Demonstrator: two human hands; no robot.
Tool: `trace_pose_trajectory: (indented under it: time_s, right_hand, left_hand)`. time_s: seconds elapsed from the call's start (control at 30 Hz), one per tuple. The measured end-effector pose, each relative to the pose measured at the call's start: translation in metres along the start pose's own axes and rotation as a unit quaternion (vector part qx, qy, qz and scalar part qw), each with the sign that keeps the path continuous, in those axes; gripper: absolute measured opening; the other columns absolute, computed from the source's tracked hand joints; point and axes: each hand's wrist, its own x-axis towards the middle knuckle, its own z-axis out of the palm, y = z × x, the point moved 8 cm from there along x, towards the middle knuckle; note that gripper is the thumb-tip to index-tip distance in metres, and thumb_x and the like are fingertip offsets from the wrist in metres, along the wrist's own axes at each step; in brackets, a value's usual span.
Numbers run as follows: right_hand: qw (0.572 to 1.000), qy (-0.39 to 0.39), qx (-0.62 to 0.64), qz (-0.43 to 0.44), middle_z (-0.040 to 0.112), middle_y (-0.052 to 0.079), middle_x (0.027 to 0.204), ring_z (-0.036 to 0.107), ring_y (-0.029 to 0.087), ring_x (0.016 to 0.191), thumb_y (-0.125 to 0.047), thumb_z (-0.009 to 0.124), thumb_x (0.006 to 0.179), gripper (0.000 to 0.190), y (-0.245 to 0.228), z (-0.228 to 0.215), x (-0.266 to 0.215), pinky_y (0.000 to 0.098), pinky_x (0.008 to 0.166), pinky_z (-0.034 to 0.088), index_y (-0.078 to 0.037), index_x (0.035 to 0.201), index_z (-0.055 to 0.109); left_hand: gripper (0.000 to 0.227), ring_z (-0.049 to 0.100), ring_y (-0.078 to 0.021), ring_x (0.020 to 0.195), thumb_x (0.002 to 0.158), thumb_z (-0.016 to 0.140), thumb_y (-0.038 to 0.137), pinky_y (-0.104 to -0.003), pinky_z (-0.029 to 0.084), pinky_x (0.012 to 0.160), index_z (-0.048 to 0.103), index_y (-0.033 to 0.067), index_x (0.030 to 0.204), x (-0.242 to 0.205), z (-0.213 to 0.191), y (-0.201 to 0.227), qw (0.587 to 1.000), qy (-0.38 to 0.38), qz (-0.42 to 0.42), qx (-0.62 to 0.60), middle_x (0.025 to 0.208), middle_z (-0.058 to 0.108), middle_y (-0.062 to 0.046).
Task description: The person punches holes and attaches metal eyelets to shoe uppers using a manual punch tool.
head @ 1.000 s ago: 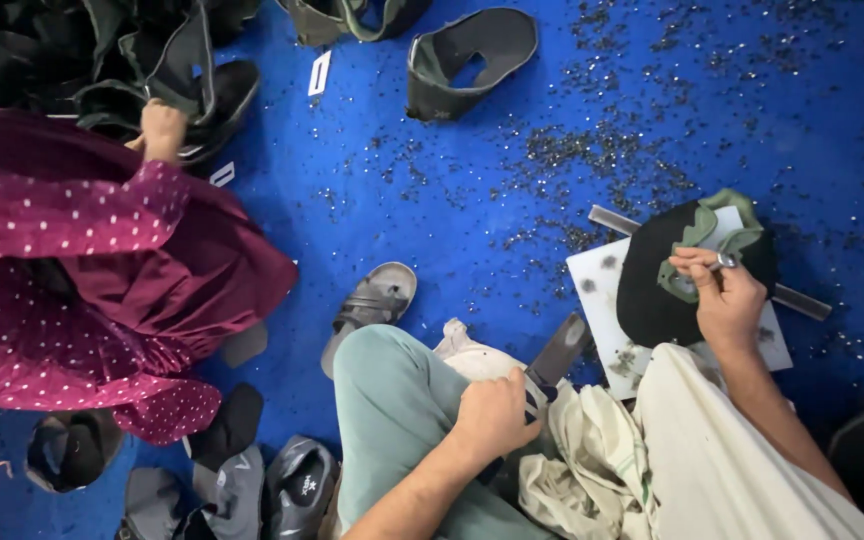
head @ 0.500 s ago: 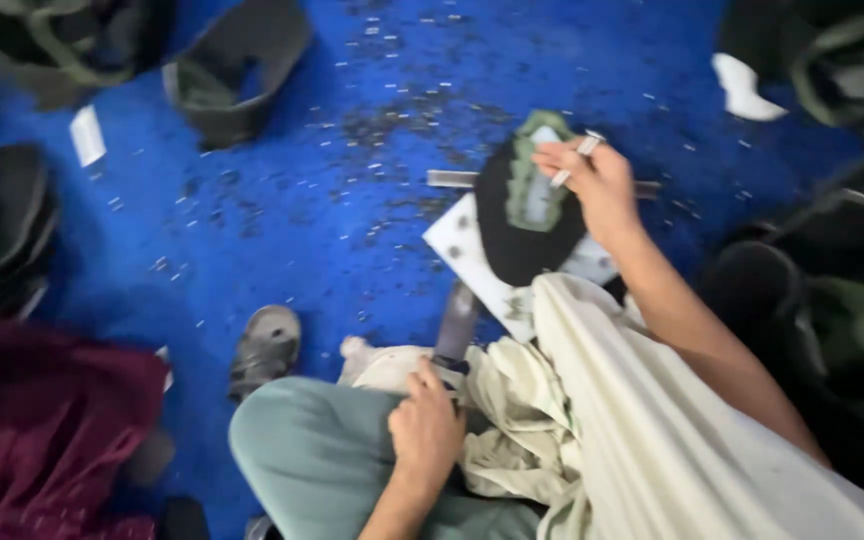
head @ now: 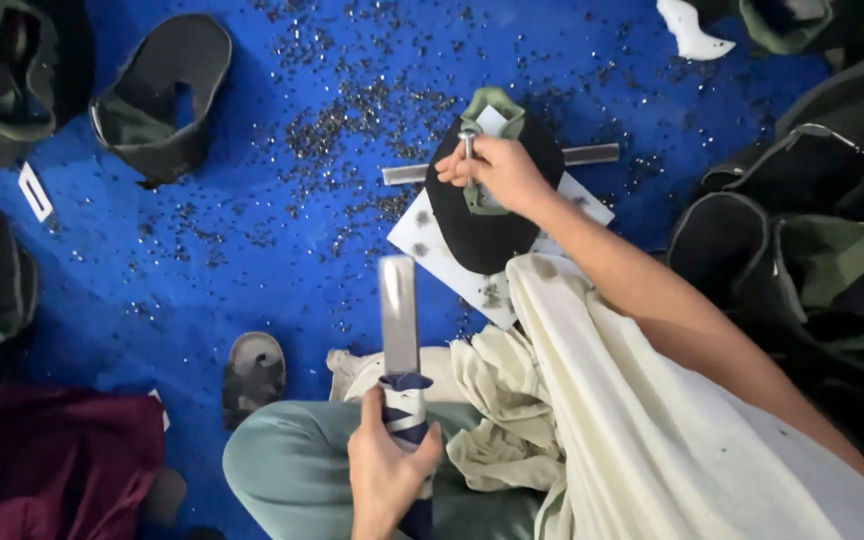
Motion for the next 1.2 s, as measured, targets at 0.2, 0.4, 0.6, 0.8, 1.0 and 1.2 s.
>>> trace_pose_trajectory:
  time_s: [0.2, 0.4, 0.6, 0.8, 1.0, 1.2]
  right_hand:
    - [0.971, 0.052, -0.188, -0.135, 0.078, 0.014, 0.110, 0.078, 0.018, 0.100, 0.010, 0.053, 0.095, 0.016, -0.030, 0.015, -0.030, 0.0295, 0.087, 0.062, 0.005, 0.103, 0.067]
    - [0.943, 0.011, -0.257, -0.211, 0.075, 0.015, 0.112, 0.074, 0.021, 0.105, 0.007, 0.059, 0.099, 0.024, -0.068, 0.033, -0.050, 0.0327, 0.091, 0.059, 0.002, 0.121, 0.067]
    - [0.981, 0.125, 0.140, -0.057, 0.074, 0.022, 0.104, 0.075, 0.029, 0.093, -0.003, 0.057, 0.109, 0.011, 0.005, -0.022, -0.006, 0.0388, 0.085, 0.064, 0.004, 0.101, 0.058]
    - [0.998, 0.067, 0.010, -0.017, 0.075, 0.018, 0.110, 0.078, 0.026, 0.101, -0.002, 0.056, 0.100, 0.006, -0.011, -0.013, 0.002, 0.0323, 0.086, 0.063, 0.003, 0.101, 0.058]
    - [0.937, 0.055, -0.262, -0.224, 0.075, 0.017, 0.108, 0.077, 0.024, 0.096, -0.002, 0.060, 0.100, 0.019, -0.075, 0.024, -0.036, 0.0350, 0.084, 0.061, 0.008, 0.115, 0.069]
    - [0.975, 0.180, 0.113, -0.067, 0.078, 0.012, 0.103, 0.076, 0.017, 0.086, -0.013, 0.055, 0.106, 0.016, -0.022, -0.040, 0.005, 0.0302, 0.080, 0.063, 0.000, 0.102, 0.064]
  left_hand:
    - [0.070, 0.060, -0.0140, 0.071, 0.064, 0.082, 0.018, -0.028, 0.051, 0.069, 0.051, 0.0011, 0.125, -0.041, -0.089, 0.115, 0.902, 0.222, 0.298, -0.218, 0.084, 0.061, -0.008]
    - [0.032, 0.063, -0.0280, 0.069, 0.075, 0.080, 0.013, -0.035, 0.057, 0.073, 0.054, 0.0053, 0.092, 0.080, 0.031, 0.053, 0.921, 0.202, 0.290, -0.165, 0.077, 0.062, -0.011]
    - [0.035, 0.071, -0.0250, 0.063, 0.067, 0.081, 0.016, -0.035, 0.055, 0.060, 0.056, 0.0049, 0.088, 0.054, 0.008, 0.067, 0.967, 0.143, 0.178, -0.115, 0.072, 0.068, -0.009]
    - [0.048, 0.063, -0.0178, 0.058, 0.065, 0.082, 0.017, -0.031, 0.053, 0.061, 0.050, 0.0068, 0.099, -0.010, -0.080, 0.143, 0.868, 0.237, 0.353, -0.255, 0.073, 0.063, -0.004]
    - [0.033, 0.061, -0.0285, 0.068, 0.069, 0.078, 0.008, -0.037, 0.052, 0.067, 0.057, 0.0064, 0.094, 0.081, 0.017, 0.083, 0.892, 0.251, 0.348, -0.144, 0.078, 0.060, -0.012]
    - [0.035, 0.067, -0.0230, 0.062, 0.067, 0.081, 0.019, -0.037, 0.058, 0.064, 0.059, 0.0034, 0.090, 0.054, -0.023, 0.099, 0.957, 0.185, 0.135, -0.179, 0.071, 0.069, -0.008]
